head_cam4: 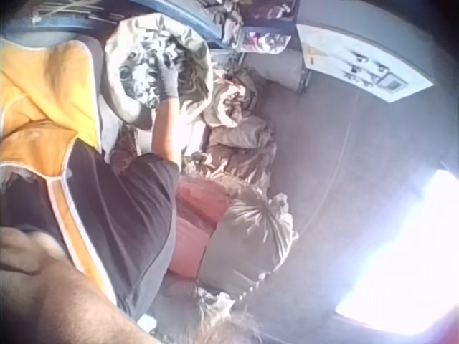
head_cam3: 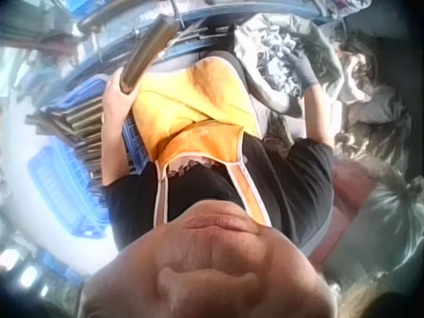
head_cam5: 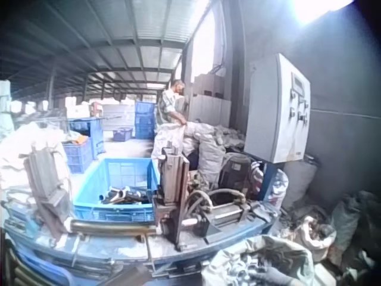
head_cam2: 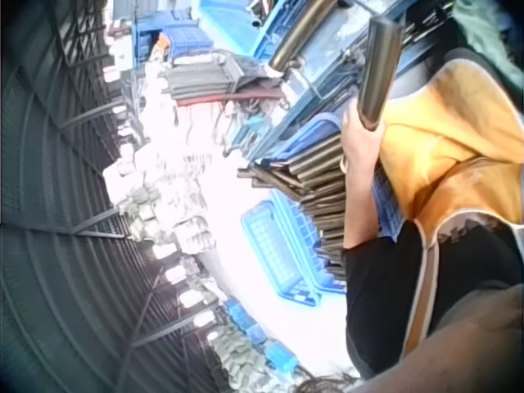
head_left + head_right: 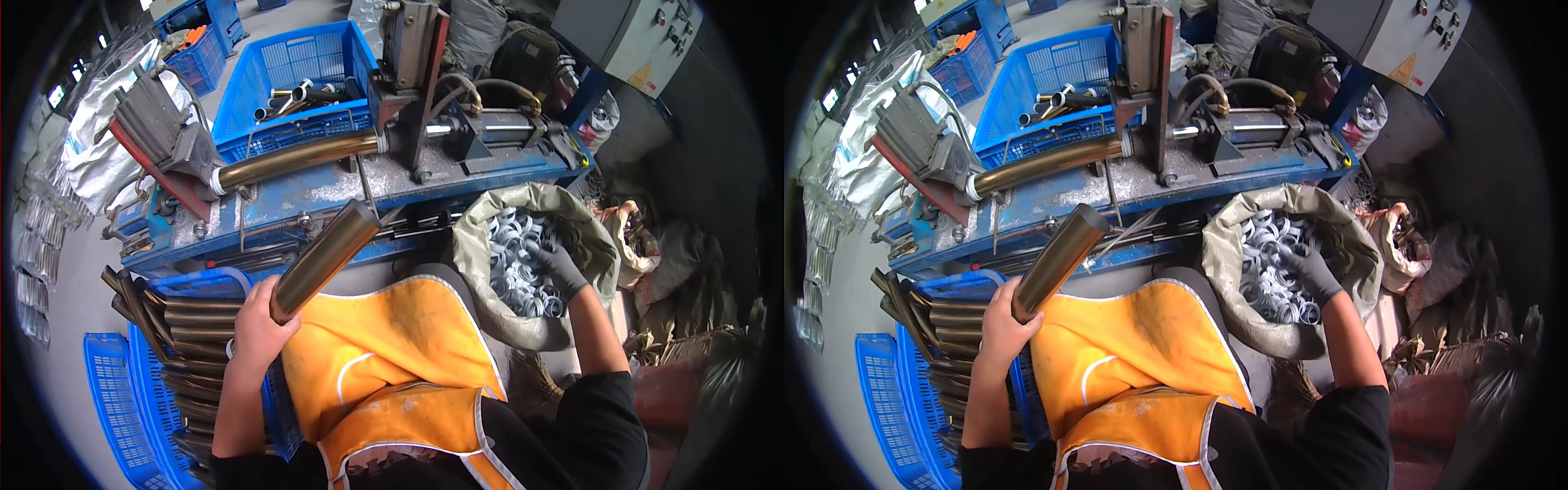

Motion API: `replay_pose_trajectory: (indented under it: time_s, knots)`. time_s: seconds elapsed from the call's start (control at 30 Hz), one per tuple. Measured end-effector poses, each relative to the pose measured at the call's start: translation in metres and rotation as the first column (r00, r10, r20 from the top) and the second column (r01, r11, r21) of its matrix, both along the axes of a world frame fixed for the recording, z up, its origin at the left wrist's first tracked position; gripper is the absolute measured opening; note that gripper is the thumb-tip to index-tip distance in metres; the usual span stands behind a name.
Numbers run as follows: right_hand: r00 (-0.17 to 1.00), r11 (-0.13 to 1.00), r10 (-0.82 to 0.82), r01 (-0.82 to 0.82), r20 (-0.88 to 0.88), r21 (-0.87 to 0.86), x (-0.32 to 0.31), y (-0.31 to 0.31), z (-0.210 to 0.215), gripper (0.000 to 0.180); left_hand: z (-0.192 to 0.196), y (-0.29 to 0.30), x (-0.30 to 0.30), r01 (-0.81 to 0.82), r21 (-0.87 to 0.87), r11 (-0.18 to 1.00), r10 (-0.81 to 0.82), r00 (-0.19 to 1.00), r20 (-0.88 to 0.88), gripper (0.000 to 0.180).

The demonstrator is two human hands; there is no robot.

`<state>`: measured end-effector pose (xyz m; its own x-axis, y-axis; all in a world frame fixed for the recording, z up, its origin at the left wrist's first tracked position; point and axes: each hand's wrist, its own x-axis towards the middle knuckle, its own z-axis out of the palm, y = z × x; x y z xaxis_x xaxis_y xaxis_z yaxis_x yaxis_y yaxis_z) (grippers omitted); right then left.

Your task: The person takes metal tubes from a crate, fits plastic rings onto their ends by hand from a sack, and places the tubes into a machine.

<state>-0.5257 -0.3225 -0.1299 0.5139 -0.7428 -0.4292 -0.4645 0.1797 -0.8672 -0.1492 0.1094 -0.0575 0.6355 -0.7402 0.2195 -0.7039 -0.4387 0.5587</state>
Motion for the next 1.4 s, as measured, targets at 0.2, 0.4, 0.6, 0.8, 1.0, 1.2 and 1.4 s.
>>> replay_pose_trajectory:
  time_s: [0.2, 0.4, 0.6, 0.8, 1.0, 1.2, 1.4]
  knots:
    - [0.575, 0.897, -0.129, -0.280, 0.808, 0.342, 0.055, 0.050, 0.041, 0.048, 0.001, -0.004, -0.020, 0.112, 0.119, 0.987, -0.106, 0.993, -0.055, 0.066]
    - [0.466, 0.809, -0.343, -0.294, 0.816, 0.509, 0.082, 0.089, 0.048, 0.048, 0.014, -0.014, -0.039, 0.162, 0.191, 0.968, -0.133, 0.979, -0.155, 0.063]
    - [0.706, 0.944, 0.131, -0.302, 0.696, 0.129, 0.112, 0.157, 0.056, 0.067, 0.002, -0.016, -0.054, 0.335, 0.210, 0.918, -0.275, 0.923, -0.268, 0.063]
    - [0.731, 0.861, 0.491, -0.491, 0.474, -0.135, 0.111, 0.150, 0.067, 0.061, -0.014, -0.008, -0.059, 0.375, 0.262, 0.889, -0.282, 0.901, -0.330, 0.062]
    - [0.676, 0.689, 0.685, -0.482, 0.271, -0.541, 0.118, 0.154, 0.050, 0.029, -0.030, -0.010, -0.069, 0.368, 0.255, 0.894, -0.296, 0.913, -0.280, 0.058]
    - [0.785, 0.696, 0.593, -0.389, 0.177, -0.603, 0.114, 0.169, 0.041, 0.023, -0.038, -0.014, -0.084, 0.265, 0.325, 0.908, -0.221, 0.961, -0.165, 0.052]
    - [0.808, 0.754, 0.541, -0.344, 0.232, -0.560, 0.115, 0.170, 0.030, 0.022, -0.038, -0.017, -0.086, 0.242, 0.360, 0.901, -0.207, 0.969, -0.133, 0.054]
